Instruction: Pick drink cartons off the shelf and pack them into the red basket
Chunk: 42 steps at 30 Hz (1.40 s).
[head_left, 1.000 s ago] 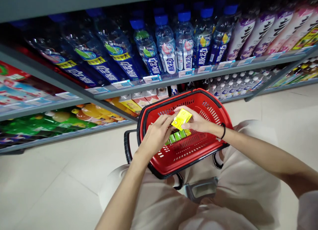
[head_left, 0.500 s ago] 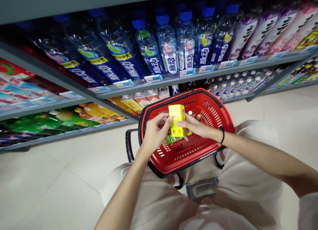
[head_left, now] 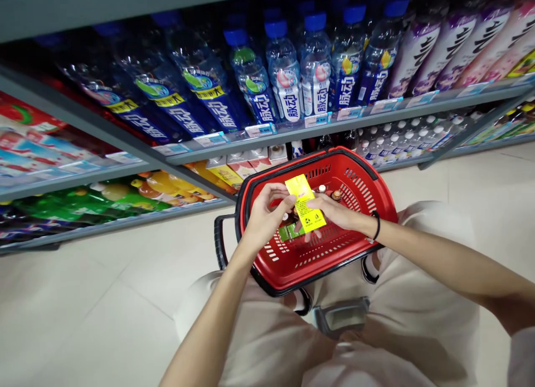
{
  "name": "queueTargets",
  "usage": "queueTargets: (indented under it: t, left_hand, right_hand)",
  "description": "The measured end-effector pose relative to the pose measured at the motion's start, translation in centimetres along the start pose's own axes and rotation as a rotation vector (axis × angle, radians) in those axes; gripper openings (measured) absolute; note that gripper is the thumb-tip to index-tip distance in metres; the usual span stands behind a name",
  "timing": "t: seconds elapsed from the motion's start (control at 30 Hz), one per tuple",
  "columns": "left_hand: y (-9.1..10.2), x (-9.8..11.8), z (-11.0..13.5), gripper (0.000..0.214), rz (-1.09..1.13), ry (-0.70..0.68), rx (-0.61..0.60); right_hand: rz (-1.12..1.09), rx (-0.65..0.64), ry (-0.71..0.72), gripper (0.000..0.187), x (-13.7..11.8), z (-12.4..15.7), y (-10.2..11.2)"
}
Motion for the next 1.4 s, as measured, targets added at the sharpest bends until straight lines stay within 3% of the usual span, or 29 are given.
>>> queueTargets:
  t: [0.1,0.2,0.37,0.47,0.7,0.87,1.1,1.23,1.4]
  left_hand:
    - [-0.4,0.1,-0.2,0.058,0.076,0.134,0.045]
    - [-0.7,0.5,-0.2,0.055,0.166,0.24,0.119]
    - [-0.4,0.8,-0.3,0.052,0.29,0.231,0.262]
    - [-0.1,0.6,-0.5,0.052,0.326,0.214,0.289]
    - [0.0,0.6,-0.3,0.054,0.326,0.188,0.188]
    - [0.0,0.6,-0.2,0.061,0.274,0.2,0.045]
    - [0.1,0.0,-0.1,0.063,0.25,0.122,0.059]
    - [0.4,-0.1,0.0,0.066,0.169,0.05,0.03]
    - [0.4,-0.6,0.6,0.077,-0.168,-0.198,-0.099]
  right_hand:
    - [-0.046,-0.034,-0.061,0.064,0.2,-0.2,0.2]
    - [-0.066,-0.047,-0.133,0.064,0.2,-0.3,0.3]
    - [-0.078,-0.06,-0.149,0.058,-0.7,0.1,-0.5]
    - [-0.068,-0.033,-0.101,0.056,-1.0,0.4,-0.8]
    - [-0.02,0.035,0.0,0.045,-0.9,0.5,-0.6]
    - [0.019,0.071,-0.01,0.054,-0.7,0.4,-0.5]
    - [0.11,0.032,0.01,0.054,-0.2,0.0,0.2]
    - [0.276,0.086,0.065,0.058,0.0,-0.1,1.2]
    - [0.705,0.072,0.171,0.067,-1.8,0.8,1.9]
Point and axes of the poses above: each hand's wrist, its own z-axis away from the middle knuckle, its own y-axis out of the back of the hand, x = y × z, the point moved 1 cm from there along -z, towards the middle knuckle, and after that the axes turned 5 degrees about -z, right-handed, at the moved point
